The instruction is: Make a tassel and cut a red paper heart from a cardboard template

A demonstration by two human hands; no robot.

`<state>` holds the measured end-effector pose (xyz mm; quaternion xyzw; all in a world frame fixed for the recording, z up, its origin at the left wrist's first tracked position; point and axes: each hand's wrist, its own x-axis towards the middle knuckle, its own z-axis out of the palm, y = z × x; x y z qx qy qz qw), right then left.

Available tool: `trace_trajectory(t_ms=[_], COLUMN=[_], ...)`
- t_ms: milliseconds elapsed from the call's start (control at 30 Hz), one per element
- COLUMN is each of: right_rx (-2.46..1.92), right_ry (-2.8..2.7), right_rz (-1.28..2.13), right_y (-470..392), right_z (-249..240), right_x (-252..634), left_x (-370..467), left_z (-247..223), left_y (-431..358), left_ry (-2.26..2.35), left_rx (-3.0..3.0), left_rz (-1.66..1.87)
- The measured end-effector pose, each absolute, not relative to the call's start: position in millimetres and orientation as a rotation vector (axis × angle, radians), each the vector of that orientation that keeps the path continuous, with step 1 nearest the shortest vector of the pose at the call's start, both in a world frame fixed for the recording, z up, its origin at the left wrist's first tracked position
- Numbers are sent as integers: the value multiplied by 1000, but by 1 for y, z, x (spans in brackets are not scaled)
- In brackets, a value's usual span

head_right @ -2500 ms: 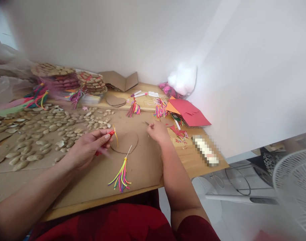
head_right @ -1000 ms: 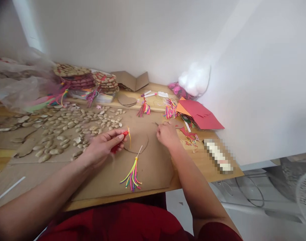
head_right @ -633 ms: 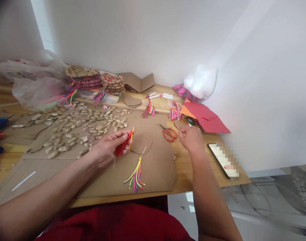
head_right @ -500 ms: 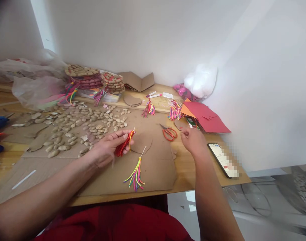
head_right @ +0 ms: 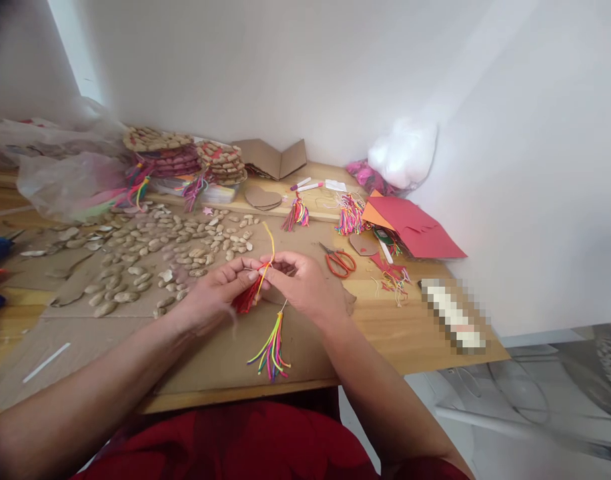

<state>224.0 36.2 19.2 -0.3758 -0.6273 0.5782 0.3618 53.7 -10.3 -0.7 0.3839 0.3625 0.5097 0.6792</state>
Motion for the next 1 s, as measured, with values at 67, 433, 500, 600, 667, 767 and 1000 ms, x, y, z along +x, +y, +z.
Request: trace_trajectory(t_ms=[67,433,500,600,667,767,1000], right_rx=[-992,-1087,-1086,-1066,-1023,-981,-946], right_ry=[-1602,-1537,-1528,-1504,-1498,-1495,-1359], right_rz=[1431,1347,1346,1377,1419,1448,1535], right_y=[38,43,43,41,39,37,37], right_z=[16,1,1,2,5,8,10], right_x=[224,236,235,233,231,229,226], left_x=[53,54,54,54,54,55,55], left_z=[-2,-8,-8,-6,-5,-2,3], left_y=[-10,-11,-12,-13,-14,-16,-17], left_ry=[838,907,920,933,936,912,785], left_rx=[911,1089,1093,1101,1093,1057,1003], left_rz=[1155,1091,1084,1095,1088,1035,918])
